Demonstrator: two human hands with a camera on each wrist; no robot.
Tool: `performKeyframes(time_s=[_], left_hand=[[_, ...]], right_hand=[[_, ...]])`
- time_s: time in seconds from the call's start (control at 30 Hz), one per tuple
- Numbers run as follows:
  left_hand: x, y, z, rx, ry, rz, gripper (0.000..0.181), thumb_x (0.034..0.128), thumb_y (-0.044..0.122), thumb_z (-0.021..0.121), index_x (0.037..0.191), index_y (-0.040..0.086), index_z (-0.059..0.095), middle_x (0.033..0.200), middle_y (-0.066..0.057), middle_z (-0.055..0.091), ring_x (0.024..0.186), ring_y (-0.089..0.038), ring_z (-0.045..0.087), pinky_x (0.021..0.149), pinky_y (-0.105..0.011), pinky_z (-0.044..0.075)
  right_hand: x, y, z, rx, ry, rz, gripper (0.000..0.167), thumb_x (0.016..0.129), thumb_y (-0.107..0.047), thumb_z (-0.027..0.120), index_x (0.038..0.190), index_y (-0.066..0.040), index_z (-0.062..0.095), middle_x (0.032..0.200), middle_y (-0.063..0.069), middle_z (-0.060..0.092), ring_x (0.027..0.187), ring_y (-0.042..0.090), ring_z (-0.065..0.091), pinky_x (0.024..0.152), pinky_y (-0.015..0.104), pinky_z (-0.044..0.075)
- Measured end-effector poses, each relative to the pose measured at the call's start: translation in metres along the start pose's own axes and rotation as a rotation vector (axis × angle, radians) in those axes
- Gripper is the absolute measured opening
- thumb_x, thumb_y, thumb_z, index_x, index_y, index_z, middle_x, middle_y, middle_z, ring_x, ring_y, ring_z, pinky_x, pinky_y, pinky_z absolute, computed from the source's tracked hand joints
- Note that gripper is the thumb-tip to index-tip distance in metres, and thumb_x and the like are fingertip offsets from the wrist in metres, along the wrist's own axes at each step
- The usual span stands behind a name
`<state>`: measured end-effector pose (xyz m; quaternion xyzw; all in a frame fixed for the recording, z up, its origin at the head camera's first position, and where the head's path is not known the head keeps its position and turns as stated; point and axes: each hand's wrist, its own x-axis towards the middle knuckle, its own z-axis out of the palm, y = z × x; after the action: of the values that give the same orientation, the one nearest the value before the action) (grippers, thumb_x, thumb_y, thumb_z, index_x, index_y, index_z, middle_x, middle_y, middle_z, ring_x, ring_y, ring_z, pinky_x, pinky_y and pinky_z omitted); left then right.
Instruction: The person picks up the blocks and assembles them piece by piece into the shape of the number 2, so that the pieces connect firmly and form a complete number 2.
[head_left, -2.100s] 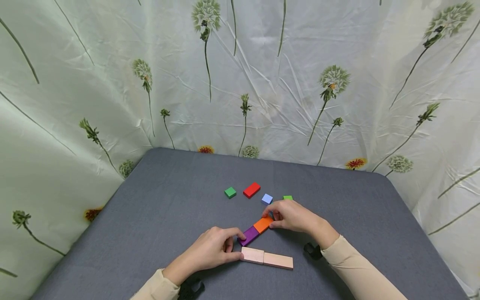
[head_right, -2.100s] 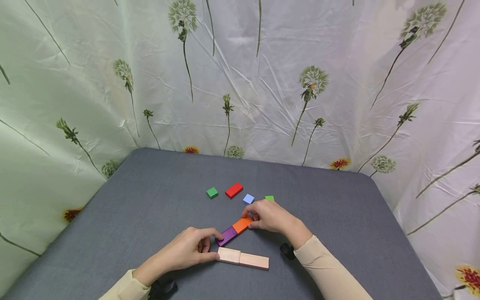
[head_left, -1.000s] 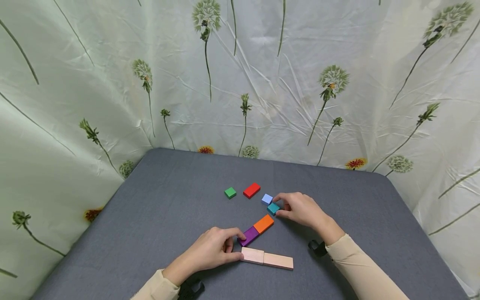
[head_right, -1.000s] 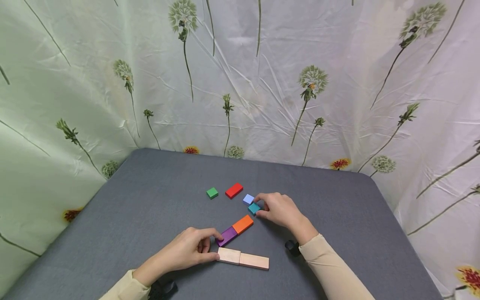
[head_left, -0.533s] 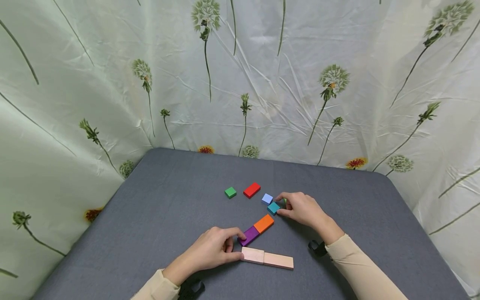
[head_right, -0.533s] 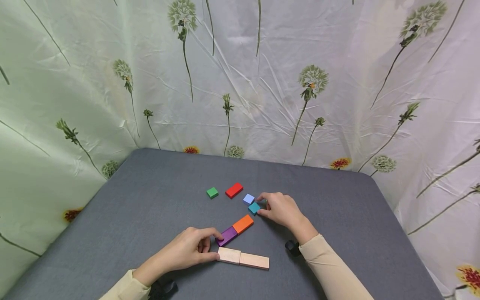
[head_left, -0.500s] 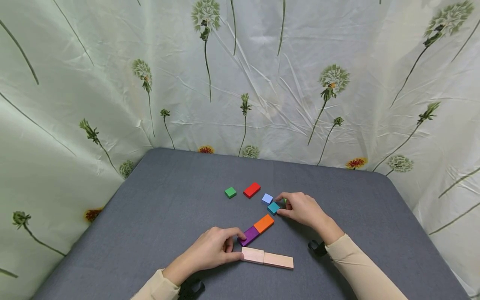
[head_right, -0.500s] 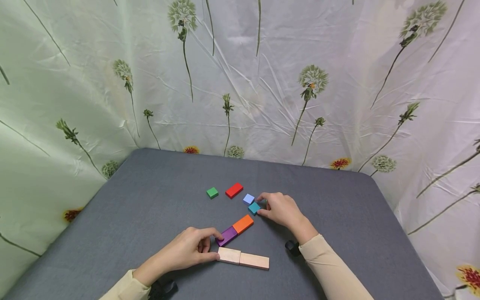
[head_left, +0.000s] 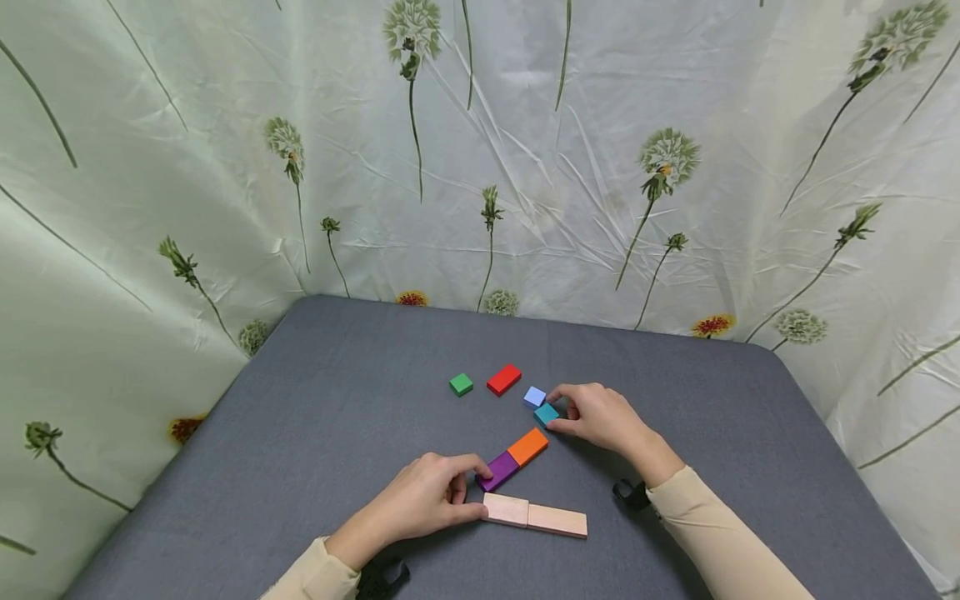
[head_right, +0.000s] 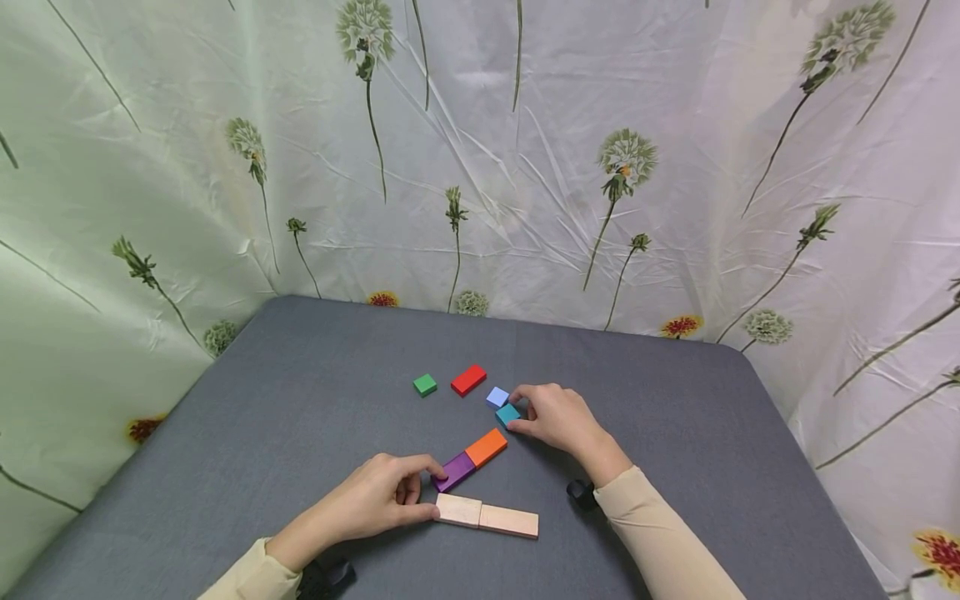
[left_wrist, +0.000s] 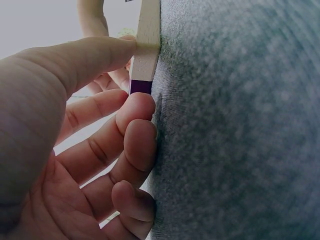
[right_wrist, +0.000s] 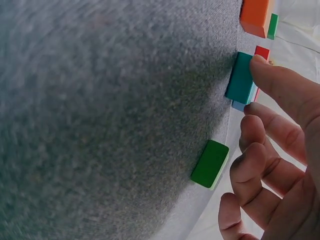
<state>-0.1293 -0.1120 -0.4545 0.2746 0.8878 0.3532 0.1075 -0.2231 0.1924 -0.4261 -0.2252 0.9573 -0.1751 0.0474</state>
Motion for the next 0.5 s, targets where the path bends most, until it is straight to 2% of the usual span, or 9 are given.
performKeyframes(time_s=[0.5], left_hand=[[-0.0003,0.0006,-0.0003,0.003,-0.002,0.001,0.034,0.0907,0.035,0.088,0.119,0.025,0.073,0.067,0.018,0.053,0.056,0.005,0.045,0.056,-0.018,0.036]], right_hand=[[0.0006,-0.0047,0.0022,-0.018,-0.002,-0.006,0.034,0.095,-0.032,0.084,0.121,-0.011,0.076,0.07,-0.005,0.053,0.059,0.007,0.044,0.056,0.023,0.03]])
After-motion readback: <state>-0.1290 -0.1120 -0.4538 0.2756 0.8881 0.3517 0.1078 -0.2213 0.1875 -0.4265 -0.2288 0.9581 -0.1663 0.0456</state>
